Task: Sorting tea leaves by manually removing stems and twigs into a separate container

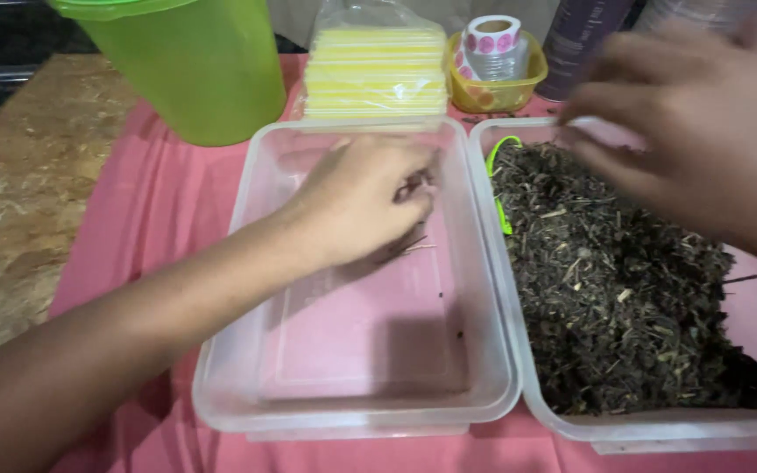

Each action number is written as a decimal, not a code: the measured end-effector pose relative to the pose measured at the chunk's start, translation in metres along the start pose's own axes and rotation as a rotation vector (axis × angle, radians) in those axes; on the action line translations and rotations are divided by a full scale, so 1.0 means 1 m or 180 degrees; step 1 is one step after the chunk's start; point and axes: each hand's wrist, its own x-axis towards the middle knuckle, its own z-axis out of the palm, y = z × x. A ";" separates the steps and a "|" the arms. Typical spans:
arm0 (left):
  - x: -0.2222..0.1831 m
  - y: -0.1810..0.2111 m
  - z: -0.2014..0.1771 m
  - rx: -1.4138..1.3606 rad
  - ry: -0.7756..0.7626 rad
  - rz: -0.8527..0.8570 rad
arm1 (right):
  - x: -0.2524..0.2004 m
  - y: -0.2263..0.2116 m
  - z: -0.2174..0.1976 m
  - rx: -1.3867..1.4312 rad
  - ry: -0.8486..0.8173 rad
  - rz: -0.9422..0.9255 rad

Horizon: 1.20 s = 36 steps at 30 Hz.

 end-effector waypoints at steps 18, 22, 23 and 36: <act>0.061 0.113 0.053 -0.1737 0.0704 0.1372 | -0.136 0.005 0.034 0.1203 -0.0246 0.1455; 0.057 0.110 0.050 -0.2072 0.1010 0.1240 | -0.142 -0.004 0.043 -0.0122 -0.0444 0.1519; 0.056 0.109 0.049 -0.2235 0.0992 0.1206 | -0.145 -0.006 0.047 -0.0294 -0.0616 0.1657; 0.068 0.093 0.065 -0.3398 0.1125 -0.0115 | -0.140 -0.005 0.040 0.0453 0.0070 0.1305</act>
